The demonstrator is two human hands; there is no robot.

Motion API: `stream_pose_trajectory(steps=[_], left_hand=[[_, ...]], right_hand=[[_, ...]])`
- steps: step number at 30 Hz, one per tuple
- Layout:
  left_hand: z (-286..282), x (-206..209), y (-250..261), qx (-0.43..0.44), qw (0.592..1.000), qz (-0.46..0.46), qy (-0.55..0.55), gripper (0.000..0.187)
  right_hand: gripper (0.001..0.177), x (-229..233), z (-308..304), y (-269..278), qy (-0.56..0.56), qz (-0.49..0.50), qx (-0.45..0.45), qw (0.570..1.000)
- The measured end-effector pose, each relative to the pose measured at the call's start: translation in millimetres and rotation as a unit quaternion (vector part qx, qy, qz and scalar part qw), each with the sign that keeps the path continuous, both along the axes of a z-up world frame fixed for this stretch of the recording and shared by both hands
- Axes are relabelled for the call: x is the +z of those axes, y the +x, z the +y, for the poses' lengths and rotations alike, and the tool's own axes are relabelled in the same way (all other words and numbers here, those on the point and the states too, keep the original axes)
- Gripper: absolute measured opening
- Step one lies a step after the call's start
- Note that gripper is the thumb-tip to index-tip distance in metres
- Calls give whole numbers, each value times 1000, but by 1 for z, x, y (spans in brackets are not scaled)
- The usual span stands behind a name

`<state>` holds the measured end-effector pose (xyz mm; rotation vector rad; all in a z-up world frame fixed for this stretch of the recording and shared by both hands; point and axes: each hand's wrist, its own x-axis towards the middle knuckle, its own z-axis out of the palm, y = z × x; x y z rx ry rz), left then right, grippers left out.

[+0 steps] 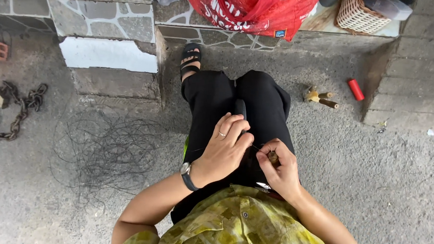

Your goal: Hand-sewing a rubber sole onto a black shoe using a needle and thread.

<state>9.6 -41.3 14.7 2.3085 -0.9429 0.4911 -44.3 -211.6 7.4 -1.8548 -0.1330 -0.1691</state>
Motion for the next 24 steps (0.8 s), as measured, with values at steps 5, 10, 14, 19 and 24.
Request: stream_pose_trajectory(steps=[5,10,14,19,24], left_hand=[[12,2,-2,-89,965,222,-106,7],[16,3,-1,-87,955,268,-98,8],[18,5,-3,-90,947,286,-115,8],[15,5,-9,-74,951,261,-148,3],[26,24,-20,-9,956,273,-109,57]], right_hand=[[7,5,-4,11,-54,-9,-37,998],[16,24,3,14,-72,-67,-79,992],[16,14,-2,-9,-180,-208,-37,961],[16,19,8,2,-307,-164,-20,937],[10,34,7,1,-158,-57,171,971]])
